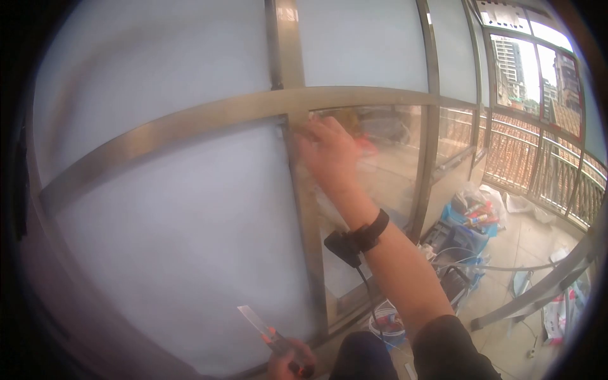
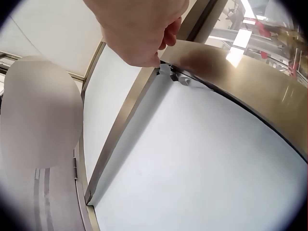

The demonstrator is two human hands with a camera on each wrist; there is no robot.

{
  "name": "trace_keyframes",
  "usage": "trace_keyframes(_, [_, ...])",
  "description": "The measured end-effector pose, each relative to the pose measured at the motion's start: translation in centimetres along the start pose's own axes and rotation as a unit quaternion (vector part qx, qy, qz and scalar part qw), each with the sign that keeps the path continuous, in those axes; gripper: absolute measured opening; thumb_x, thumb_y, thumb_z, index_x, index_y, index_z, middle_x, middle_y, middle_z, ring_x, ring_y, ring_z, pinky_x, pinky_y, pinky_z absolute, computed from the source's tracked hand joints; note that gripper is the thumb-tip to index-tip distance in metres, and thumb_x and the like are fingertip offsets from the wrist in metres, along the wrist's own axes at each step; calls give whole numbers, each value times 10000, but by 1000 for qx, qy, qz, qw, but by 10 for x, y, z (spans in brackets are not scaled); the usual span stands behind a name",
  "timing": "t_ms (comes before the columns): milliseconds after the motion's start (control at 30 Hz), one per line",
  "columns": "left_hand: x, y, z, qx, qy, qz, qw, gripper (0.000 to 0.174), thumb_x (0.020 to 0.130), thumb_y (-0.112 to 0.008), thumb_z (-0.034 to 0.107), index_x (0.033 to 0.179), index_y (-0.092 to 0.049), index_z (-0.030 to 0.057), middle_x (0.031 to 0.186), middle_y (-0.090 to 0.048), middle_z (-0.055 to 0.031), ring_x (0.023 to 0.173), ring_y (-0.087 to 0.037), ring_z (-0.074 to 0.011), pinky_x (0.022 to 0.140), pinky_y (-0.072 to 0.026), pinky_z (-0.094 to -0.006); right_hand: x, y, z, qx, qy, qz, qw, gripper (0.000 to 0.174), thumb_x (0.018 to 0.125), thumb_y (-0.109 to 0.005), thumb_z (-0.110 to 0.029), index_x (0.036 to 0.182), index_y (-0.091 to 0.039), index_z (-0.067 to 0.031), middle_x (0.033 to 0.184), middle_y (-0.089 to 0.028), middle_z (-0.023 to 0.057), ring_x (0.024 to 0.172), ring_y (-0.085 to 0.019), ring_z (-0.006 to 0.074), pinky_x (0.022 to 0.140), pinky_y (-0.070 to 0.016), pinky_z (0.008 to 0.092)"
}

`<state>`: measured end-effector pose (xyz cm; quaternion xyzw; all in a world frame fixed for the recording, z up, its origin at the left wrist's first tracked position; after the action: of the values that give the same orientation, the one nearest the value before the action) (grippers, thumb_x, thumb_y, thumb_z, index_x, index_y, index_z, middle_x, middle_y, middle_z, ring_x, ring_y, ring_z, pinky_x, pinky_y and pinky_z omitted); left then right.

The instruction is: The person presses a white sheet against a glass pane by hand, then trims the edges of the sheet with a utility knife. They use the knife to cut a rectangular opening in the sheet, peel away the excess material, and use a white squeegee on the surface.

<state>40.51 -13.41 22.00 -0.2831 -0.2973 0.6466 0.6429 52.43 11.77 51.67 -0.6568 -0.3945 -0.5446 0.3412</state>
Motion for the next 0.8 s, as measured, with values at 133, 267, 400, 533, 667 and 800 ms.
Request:
trace_keyframes(133, [-4,12,-2,10,-16,34,999,207,1038,-421,172,1055,-586,47,778,-638,-58,525,-455,-82,482,-353,-229,17,-31,-12,-21,37,22,999,178,800,-705,-102,976,-725,-84,931,-650,106,838,-646,310,731,-532,399])
trace_keyframes(267, [-7,27,-3,41,-19,70,997,218,1042,-407,168,1020,-589,49,767,-635,-53,514,-444,-74,471,-346,-223,23,-46,-9,-92,35,19,995,115,807,-671,-87,912,-717,-84,914,-643,122,879,-635,346,742,-528,448])
trace_keyframes(400, [-8,34,-5,63,-26,108,992,237,1046,-400,165,987,-599,52,729,-623,-42,487,-419,-66,447,-326,-226,28,-45,-6,-116,38,-31,992,82,832,-644,-96,880,-706,-70,906,-641,136,860,-636,362,737,-524,465])
trace_keyframes(533, [-8,35,-8,43,-21,97,994,253,1050,-397,166,970,-607,50,715,-618,-36,474,-407,-62,439,-313,-229,33,-38,-5,-103,23,-66,992,97,849,-627,-113,877,-703,-59,911,-661,153,864,-642,384,749,-524,477])
trace_keyframes(667, [-6,34,-13,42,-33,85,995,252,1056,-407,163,966,-614,49,714,-614,-28,471,-402,-56,435,-295,-227,41,-32,-10,-116,-7,-80,990,133,841,-643,-114,884,-699,-1,821,-702,125,762,-677,281,724,-531,370])
trace_keyframes(800, [-2,28,-8,99,-31,51,993,218,1054,-436,162,988,-619,63,708,-607,-22,474,-409,-53,437,-288,-218,48,-32,-1,-106,-69,-104,987,171,838,-642,-138,911,-711,-1,797,-715,120,727,-675,249,702,-527,348])
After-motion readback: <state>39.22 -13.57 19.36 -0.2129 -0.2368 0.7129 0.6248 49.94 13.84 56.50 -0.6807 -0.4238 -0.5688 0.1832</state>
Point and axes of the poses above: each hand's wrist, its own x-axis towards the middle knuckle, its own y-axis out of the back of the hand, z = x × y, the point moved 3 cm from there along x, towards the middle knuckle
